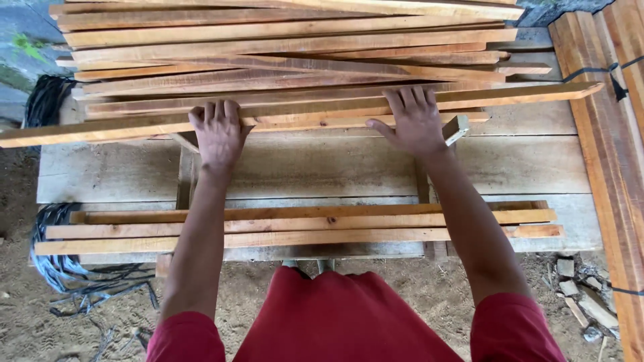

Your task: The person stands at a wooden workbench and repeatedly picks up thin wooden planks from a large pile. They place each plank into a rectangular wooden frame on the table, stacking them one by one to form a neat pile within the frame.

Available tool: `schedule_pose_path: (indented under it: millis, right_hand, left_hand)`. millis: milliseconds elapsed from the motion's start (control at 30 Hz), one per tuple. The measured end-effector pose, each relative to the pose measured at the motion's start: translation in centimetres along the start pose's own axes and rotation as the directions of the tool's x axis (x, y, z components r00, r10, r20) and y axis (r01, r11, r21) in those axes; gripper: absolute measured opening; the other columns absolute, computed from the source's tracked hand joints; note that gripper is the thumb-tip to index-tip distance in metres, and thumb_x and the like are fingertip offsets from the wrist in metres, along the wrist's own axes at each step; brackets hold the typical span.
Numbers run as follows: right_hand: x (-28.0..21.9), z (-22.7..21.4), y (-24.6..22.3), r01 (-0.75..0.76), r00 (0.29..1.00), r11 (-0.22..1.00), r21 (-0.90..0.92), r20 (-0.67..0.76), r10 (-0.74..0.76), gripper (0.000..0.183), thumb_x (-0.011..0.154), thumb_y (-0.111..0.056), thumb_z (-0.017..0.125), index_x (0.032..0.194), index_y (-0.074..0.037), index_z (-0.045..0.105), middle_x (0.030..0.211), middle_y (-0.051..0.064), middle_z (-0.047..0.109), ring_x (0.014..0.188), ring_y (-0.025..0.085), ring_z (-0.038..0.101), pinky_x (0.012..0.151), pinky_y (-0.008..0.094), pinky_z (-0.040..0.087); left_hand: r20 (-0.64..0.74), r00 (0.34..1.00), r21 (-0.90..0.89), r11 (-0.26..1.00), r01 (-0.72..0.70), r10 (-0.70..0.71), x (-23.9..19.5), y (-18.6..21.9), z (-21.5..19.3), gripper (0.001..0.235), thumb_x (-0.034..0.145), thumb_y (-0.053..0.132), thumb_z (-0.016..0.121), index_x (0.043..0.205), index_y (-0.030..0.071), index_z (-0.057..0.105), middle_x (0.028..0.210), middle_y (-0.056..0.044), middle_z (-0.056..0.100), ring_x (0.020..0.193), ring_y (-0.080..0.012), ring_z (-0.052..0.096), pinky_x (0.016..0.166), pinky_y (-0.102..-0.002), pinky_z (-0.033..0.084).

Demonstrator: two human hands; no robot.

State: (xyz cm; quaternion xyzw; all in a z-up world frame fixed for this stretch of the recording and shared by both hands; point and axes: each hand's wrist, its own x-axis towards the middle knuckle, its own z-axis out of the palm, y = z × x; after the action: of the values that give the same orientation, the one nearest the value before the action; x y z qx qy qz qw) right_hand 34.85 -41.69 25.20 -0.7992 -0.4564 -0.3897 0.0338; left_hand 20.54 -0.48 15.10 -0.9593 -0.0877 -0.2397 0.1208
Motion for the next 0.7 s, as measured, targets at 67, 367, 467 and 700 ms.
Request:
schedule_pose_path:
  millis: [67,367,467,700]
  right_hand:
    - [-1.4,-0.4,-1.3,-0.009,1.000,0.999,0.031,0.015,0.008,0.054,0.100,-0.061,0.062,0.117,-0.010,0.067,0.102,0.009,0.055,0.099,0.029,0.058,0.086,0.040,0.045]
    - [-10.4,-2.1,-7.2,-0.185,0.979,0.974,0.128,0.115,0.171,0.052,0.103,-0.059,0.058,0.112,-0.007,0.064,0.098,0.011,0.054,0.094,0.032,0.058,0.087,0.046,0.043]
    - [-12.9,-2.6,-8.6,-0.225,0.969,0.963,0.151,0.139,0.205,0.054,0.103,-0.060,0.055,0.112,-0.007,0.064,0.097,0.011,0.052,0.096,0.033,0.057,0.089,0.047,0.043]
    - [-17.2,-1.9,-11.0,-0.252,0.954,0.952,0.174,0.207,0.215,0.050,0.103,-0.055,0.060,0.116,-0.007,0.064,0.099,0.010,0.054,0.099,0.031,0.058,0.094,0.045,0.043]
  left_hand:
    - [0.009,1.000,-0.067,0.998,0.002,-0.001,-2.3,0.0,-1.3,0.057,0.075,0.040,0.090,0.112,0.015,0.056,0.096,-0.004,0.063,0.097,-0.0242,0.062,0.097,-0.048,0.037]
    - [-0.025,0.971,-0.217,0.947,-0.239,0.239,-10.6,-1.6,-5.7,0.048,0.089,0.050,0.073,0.119,0.013,0.065,0.097,-0.006,0.066,0.097,-0.0235,0.067,0.098,-0.038,0.047]
    - [-0.064,0.967,-0.203,0.946,-0.254,0.246,-13.5,-2.8,-2.5,0.050,0.097,0.058,0.063,0.115,0.012,0.066,0.093,-0.006,0.065,0.093,-0.0239,0.067,0.097,-0.038,0.049]
    - [0.021,0.971,-0.299,0.928,-0.221,0.238,-17.4,-1.0,-2.7,0.049,0.099,0.056,0.057,0.117,0.012,0.063,0.100,-0.008,0.063,0.097,-0.0258,0.065,0.097,-0.041,0.047]
